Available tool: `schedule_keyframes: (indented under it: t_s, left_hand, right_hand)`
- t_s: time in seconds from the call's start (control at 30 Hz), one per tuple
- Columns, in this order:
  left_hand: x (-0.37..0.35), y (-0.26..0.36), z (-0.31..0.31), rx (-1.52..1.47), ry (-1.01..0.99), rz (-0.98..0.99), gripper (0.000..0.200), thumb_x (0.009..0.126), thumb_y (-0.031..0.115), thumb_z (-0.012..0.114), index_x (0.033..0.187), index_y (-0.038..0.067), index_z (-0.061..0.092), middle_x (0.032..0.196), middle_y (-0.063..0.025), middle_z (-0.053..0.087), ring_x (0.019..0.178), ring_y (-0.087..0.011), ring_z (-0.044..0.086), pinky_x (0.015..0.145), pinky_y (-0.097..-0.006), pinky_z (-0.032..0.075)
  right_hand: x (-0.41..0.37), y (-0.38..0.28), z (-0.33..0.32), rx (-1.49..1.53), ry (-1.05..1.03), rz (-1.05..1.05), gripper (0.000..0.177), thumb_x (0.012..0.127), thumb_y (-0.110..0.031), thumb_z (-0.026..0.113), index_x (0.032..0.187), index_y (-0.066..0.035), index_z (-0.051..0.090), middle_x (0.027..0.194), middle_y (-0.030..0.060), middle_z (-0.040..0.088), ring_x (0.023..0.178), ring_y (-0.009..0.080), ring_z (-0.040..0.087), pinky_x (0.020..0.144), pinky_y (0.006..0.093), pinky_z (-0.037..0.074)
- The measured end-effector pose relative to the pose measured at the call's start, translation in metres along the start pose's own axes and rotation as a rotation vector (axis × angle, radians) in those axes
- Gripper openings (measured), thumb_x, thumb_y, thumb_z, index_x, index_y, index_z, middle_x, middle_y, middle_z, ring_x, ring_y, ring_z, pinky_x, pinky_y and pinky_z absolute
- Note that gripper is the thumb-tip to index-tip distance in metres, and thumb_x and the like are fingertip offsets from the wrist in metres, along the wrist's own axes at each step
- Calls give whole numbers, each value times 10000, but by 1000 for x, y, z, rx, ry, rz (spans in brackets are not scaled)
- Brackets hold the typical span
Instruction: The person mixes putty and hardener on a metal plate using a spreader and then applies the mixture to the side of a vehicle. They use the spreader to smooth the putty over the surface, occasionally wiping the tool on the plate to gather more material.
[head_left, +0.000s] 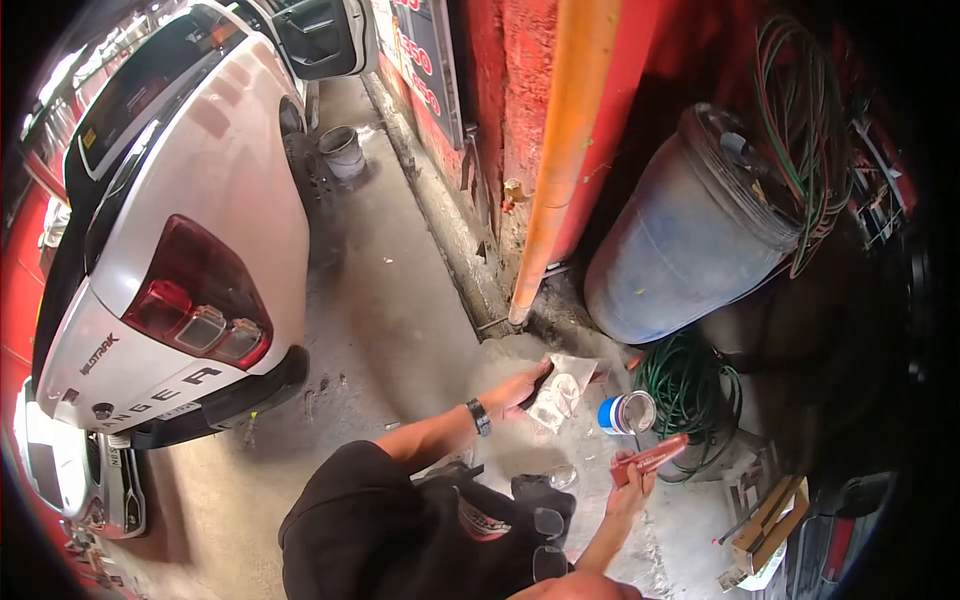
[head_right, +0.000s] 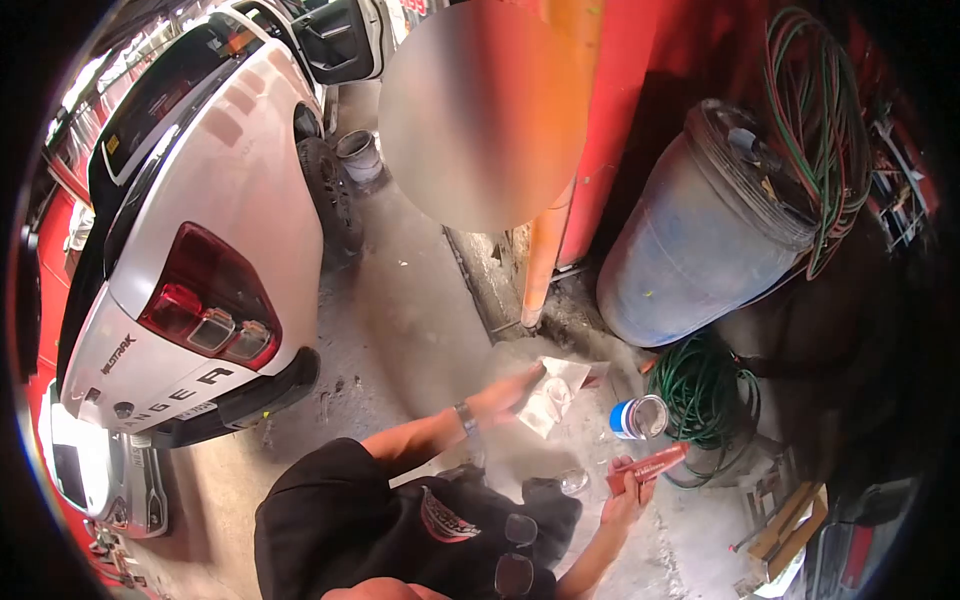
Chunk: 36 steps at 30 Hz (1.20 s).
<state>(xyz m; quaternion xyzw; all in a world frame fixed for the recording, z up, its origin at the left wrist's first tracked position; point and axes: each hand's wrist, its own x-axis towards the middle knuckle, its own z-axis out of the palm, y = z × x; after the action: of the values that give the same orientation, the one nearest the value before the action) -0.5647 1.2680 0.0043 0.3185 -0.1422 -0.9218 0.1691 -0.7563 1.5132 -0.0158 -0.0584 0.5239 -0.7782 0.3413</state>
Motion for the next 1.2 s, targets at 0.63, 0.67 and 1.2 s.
schedule_keyframes:
  t_s: [0.63, 0.67, 1.2]
  left_hand:
    - [-78, 17, 18, 6, -174, 189, 449, 1061, 390, 465, 1347, 48, 519, 1221, -84, 653, 1061, -222, 657, 934, -408, 536]
    - [-74, 15, 23, 4, -209, 184, 439, 1060, 387, 471, 1339, 52, 524, 1215, -82, 655, 1058, -221, 657, 935, -406, 534]
    - [-84, -9, 59, 193, -244, 133, 343, 1035, 384, 553, 1093, 65, 665, 1016, -26, 697, 869, -117, 659, 773, -285, 538]
  right_hand:
    - [-48, -53, 104, -357, -345, -210, 218, 1046, -129, 433, 1229, -19, 474, 863, 91, 645, 667, 140, 653, 639, 324, 583]
    - [-52, -63, 102, -358, -350, -154, 207, 1045, -118, 423, 1225, -24, 464, 861, 85, 637, 662, 134, 642, 647, 330, 585]
    - [-86, -98, 98, -845, -344, -470, 193, 1039, -139, 469, 1196, -42, 527, 893, 60, 618, 663, 95, 568, 612, 248, 473]
